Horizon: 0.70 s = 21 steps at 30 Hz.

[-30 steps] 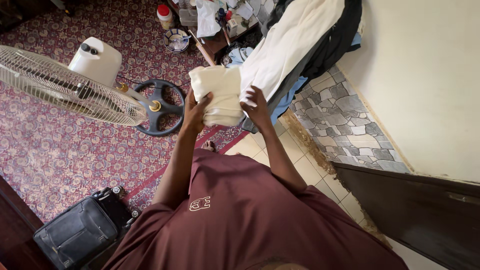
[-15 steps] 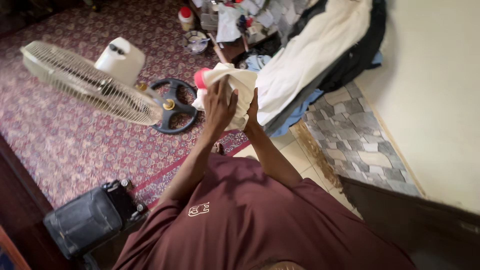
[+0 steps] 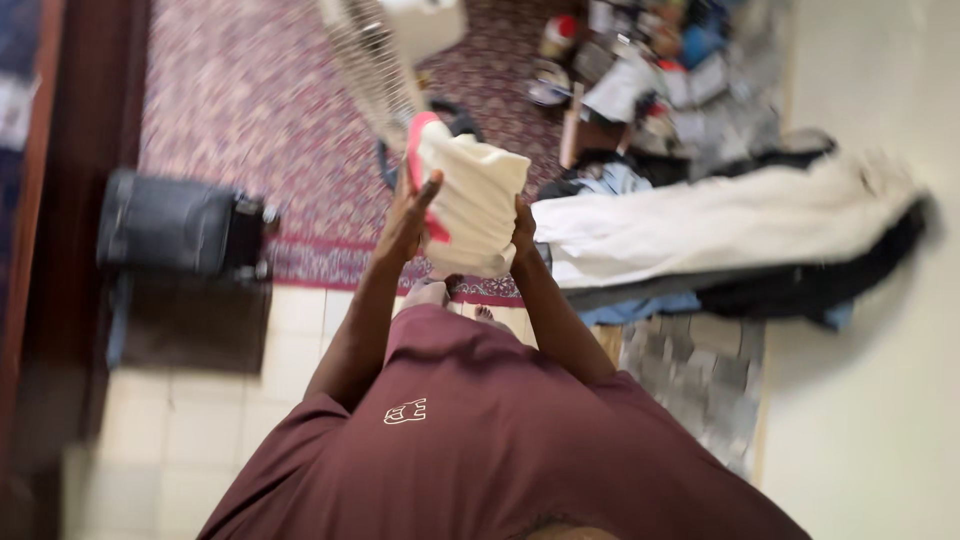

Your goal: The person folds a white t-shirt, a black t-shirt, a white garment, and a pair of gray trousers by hand and places them on a bed.

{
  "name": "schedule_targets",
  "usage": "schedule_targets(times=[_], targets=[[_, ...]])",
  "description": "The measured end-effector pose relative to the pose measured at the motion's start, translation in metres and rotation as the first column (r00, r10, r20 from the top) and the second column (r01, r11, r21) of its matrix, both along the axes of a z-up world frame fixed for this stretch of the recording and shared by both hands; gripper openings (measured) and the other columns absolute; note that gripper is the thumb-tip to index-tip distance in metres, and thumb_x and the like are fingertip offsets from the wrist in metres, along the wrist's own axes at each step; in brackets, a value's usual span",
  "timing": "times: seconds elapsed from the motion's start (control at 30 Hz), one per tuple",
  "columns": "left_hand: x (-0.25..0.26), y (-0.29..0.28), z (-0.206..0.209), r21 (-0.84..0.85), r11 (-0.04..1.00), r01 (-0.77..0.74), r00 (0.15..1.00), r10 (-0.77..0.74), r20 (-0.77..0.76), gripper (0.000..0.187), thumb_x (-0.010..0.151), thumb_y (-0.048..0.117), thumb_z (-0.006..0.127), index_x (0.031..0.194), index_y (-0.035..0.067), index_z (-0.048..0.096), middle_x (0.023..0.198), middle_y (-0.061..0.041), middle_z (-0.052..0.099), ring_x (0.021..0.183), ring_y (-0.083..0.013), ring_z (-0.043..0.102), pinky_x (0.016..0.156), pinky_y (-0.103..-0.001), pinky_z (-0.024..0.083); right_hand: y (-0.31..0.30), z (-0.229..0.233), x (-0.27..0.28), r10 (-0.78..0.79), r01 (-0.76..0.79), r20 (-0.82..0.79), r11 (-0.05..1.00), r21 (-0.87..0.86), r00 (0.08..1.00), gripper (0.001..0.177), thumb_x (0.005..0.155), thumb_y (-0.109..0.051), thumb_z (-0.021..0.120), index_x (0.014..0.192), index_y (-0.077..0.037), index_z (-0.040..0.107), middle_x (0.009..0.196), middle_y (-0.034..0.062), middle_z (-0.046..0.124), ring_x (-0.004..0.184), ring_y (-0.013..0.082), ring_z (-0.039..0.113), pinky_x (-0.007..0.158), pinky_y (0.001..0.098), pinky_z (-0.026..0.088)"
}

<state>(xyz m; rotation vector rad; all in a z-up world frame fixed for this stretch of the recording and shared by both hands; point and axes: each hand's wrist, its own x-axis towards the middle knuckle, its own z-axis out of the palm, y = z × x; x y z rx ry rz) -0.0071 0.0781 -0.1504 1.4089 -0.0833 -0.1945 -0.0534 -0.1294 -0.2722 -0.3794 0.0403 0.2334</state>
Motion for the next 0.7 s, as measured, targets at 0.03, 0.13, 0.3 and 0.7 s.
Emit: schedule_targets(times=[0.03, 0.13, 0.3, 0.7], targets=[[-0.012, 0.012, -0.005, -0.002, 0.998, -0.059, 0.998, 0.059, -0.002, 0.09, 0.096, 0.041, 0.074, 0.163, 0.005, 0.026, 0.163, -0.022, 0.036, 0.15, -0.0324, 0.036, 0.12, -0.047, 0.033, 0.006, -0.001, -0.001, 0.109, -0.11, -0.047, 0.994, -0.006, 0.993, 0.069, 0.101, -0.05, 0.054, 0.153, -0.004, 0.045, 0.148, 0.0167, 0.057, 0.134, 0.0318, 0.059, 0.116, 0.0496, 0.047], [-0.057, 0.055, -0.012, -0.338, 0.932, -0.13, 0.947, 0.016, -0.321, 0.079, 0.091, 0.034, 0.077, 0.151, -0.003, 0.043, 0.141, -0.022, 0.06, 0.125, -0.0296, 0.062, 0.104, -0.041, 0.055, 0.038, 0.005, -0.003, 0.295, -0.299, -0.092, 0.954, -0.035, 0.951, 0.067, 0.101, -0.048, 0.055, 0.151, -0.004, 0.047, 0.145, 0.016, 0.059, 0.13, 0.0304, 0.06, 0.114, 0.048, 0.048], [-0.132, 0.135, -0.02, -0.196, 0.804, -0.561, 0.796, 0.46, -0.392, 0.052, 0.09, 0.025, 0.077, 0.131, -0.004, 0.062, 0.119, -0.013, 0.074, 0.106, -0.0225, 0.072, 0.09, -0.039, 0.06, 0.134, 0.013, 0.007, 0.513, -0.539, -0.167, 0.805, -0.248, 0.842, 0.063, 0.102, -0.046, 0.058, 0.147, -0.002, 0.05, 0.135, 0.0148, 0.063, 0.12, 0.0277, 0.064, 0.105, 0.046, 0.05], [-0.292, 0.38, -0.049, 0.016, 0.305, -0.952, 0.305, 0.951, 0.041, 0.041, 0.099, 0.032, 0.071, 0.118, -0.004, 0.07, 0.106, -0.006, 0.072, 0.093, -0.0111, 0.064, 0.083, -0.029, 0.054, 0.481, 0.066, -0.07, 0.903, -0.537, -0.009, 0.247, -0.807, 0.43, 0.046, 0.102, -0.032, 0.066, 0.135, -0.001, 0.057, 0.114, 0.0038, 0.068, 0.099, 0.0125, 0.062, 0.085, 0.0322, 0.054]])
